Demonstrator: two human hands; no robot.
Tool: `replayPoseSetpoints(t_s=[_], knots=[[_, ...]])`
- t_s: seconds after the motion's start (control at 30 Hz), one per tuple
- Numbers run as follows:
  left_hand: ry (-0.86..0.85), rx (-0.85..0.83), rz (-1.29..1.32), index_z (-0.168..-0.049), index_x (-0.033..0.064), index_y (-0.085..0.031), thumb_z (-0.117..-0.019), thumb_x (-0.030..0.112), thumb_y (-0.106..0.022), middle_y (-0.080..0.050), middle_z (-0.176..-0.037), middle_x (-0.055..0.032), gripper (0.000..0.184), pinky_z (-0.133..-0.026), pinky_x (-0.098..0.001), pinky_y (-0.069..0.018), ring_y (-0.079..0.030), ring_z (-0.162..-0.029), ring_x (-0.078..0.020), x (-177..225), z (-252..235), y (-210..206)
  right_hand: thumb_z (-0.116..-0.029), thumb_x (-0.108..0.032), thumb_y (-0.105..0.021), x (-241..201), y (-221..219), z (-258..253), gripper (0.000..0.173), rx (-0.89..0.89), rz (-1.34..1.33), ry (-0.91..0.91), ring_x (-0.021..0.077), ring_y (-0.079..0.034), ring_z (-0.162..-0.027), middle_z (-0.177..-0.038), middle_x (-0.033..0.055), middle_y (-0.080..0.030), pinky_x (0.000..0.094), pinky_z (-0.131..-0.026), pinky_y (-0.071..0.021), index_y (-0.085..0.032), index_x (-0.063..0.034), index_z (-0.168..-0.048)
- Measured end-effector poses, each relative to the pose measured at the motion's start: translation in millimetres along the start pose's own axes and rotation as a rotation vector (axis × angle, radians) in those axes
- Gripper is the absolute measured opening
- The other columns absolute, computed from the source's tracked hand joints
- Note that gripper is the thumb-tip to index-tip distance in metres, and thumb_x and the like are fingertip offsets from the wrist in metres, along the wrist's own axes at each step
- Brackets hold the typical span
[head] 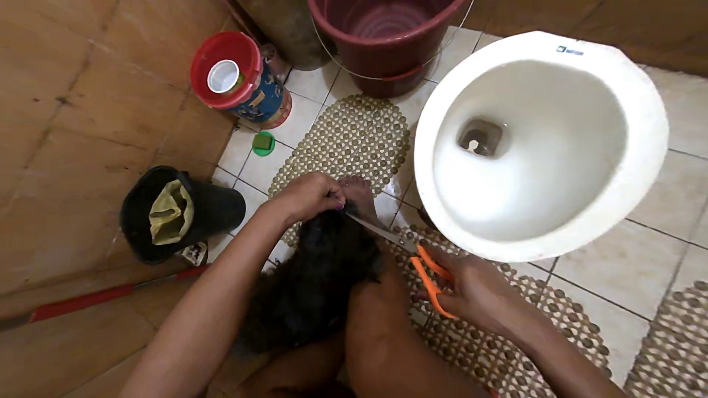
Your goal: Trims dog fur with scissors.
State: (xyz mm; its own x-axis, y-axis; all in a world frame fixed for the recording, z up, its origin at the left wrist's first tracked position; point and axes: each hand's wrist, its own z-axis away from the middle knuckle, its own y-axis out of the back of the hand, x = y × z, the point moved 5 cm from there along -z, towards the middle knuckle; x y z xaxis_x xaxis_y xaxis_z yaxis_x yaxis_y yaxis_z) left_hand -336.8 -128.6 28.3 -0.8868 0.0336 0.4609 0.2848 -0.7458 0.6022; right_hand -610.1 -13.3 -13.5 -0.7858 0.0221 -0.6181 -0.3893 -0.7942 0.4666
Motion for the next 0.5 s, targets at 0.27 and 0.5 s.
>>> replayPoseSetpoints(t_s=[0.27,0.5], knots=[[-0.045,-0.009,-0.161,-0.102,0.0088,-0.077,-0.1045,0.026,-0.061,-0.074,-0.1,-0.0096,0.023,-0.088,-0.0572,-0.0518,-0.069,-0.097,-0.0273,9,0,4,-0.0884,-0.036,-0.076,-14,16,-18,0.068,0.009,0.116,0.139,0.0394,-0.069,-0.086,-0.094,0.0187,-0.072,0.0612,-0.08,-0.0525,-0.054,-0.0071,-0.146],[-0.067,-0.026,-0.22,-0.102,0.0084,-0.076,-0.1056,0.025,-0.059,-0.074,-0.103,-0.0109,0.024,-0.09,-0.0576,-0.0517,-0.069,-0.101,-0.0291,10,-2,0,-0.0899,-0.036,-0.074,-28,14,-43,0.066,-0.024,0.099,0.176,0.0383,-0.069,-0.091,-0.1,0.0186,-0.072,0.06,-0.083,-0.0522,-0.054,-0.0097,-0.147]])
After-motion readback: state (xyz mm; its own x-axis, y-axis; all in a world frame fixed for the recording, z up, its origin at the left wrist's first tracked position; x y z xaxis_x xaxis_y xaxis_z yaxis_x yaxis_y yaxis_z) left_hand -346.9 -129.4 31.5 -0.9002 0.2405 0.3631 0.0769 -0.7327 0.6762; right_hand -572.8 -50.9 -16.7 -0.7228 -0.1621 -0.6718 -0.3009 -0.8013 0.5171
